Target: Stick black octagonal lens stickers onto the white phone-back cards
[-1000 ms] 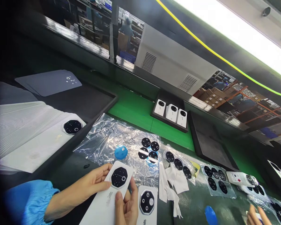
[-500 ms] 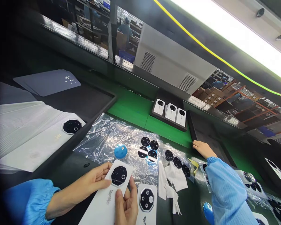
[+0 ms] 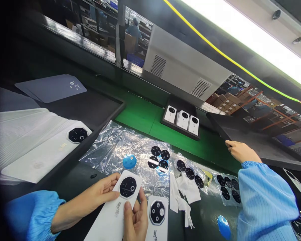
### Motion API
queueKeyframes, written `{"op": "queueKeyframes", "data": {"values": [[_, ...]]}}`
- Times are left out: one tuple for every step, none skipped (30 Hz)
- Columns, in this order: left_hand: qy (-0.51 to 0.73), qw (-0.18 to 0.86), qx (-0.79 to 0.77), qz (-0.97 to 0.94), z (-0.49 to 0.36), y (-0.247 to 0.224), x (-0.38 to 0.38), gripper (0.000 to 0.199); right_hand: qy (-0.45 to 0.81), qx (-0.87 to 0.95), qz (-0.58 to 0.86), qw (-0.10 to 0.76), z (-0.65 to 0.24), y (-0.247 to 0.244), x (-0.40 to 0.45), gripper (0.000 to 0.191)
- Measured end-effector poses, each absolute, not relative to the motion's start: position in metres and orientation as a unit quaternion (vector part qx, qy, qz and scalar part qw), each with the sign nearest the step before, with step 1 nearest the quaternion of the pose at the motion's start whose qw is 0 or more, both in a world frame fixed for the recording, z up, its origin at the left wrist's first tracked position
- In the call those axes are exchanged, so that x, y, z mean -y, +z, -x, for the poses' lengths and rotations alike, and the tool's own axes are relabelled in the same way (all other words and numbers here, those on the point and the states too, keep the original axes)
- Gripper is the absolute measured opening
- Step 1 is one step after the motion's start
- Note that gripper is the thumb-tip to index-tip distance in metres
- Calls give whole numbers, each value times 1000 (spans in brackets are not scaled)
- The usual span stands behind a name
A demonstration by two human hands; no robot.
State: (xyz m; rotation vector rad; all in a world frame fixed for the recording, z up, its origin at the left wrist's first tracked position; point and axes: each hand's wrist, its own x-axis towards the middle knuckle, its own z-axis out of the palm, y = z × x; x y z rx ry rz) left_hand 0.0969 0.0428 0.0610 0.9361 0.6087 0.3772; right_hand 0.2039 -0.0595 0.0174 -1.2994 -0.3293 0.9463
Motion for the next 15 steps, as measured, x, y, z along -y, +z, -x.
{"op": "queueKeyframes", "data": {"values": [[177,831,-290,-441,-97,62,-43,34,421,144,577,685,-203,18,59,75],[176,830,-291,-442,-97,63,-42,34,421,142,576,686,-203,19,59,75],[177,830,-291,-443,-96,63,-42,34,421,142,575,687,-202,19,59,75],[176,829,-290,-444,-97,63,-42,34,421,143,575,687,-202,20,58,75],[177,829,-288,-446,-97,62,-42,34,422,145,575,686,-202,21,58,75],[179,829,-285,-446,-97,62,-42,33,422,148,574,686,-202,21,58,75],[180,830,-281,-447,-97,61,-42,32,422,151,574,685,-202,21,58,75],[183,831,-278,-446,-98,61,-42,31,422,155,574,684,-202,21,58,75],[184,832,-276,-445,-98,60,-43,31,422,159,574,683,-202,21,58,75],[185,832,-276,-445,-98,60,-43,30,422,162,574,683,-202,20,58,75],[185,832,-275,-445,-98,60,-43,30,421,165,575,682,-203,20,59,74],[186,831,-274,-446,-98,59,-43,29,420,167,575,682,-203,19,59,74],[187,831,-272,-448,-97,59,-43,29,420,169,575,682,-203,19,59,74],[187,830,-270,-450,-97,59,-43,29,420,170,573,683,-203,19,59,74],[187,830,-267,-452,-97,58,-43,29,420,171,571,684,-202,19,59,74]]}}
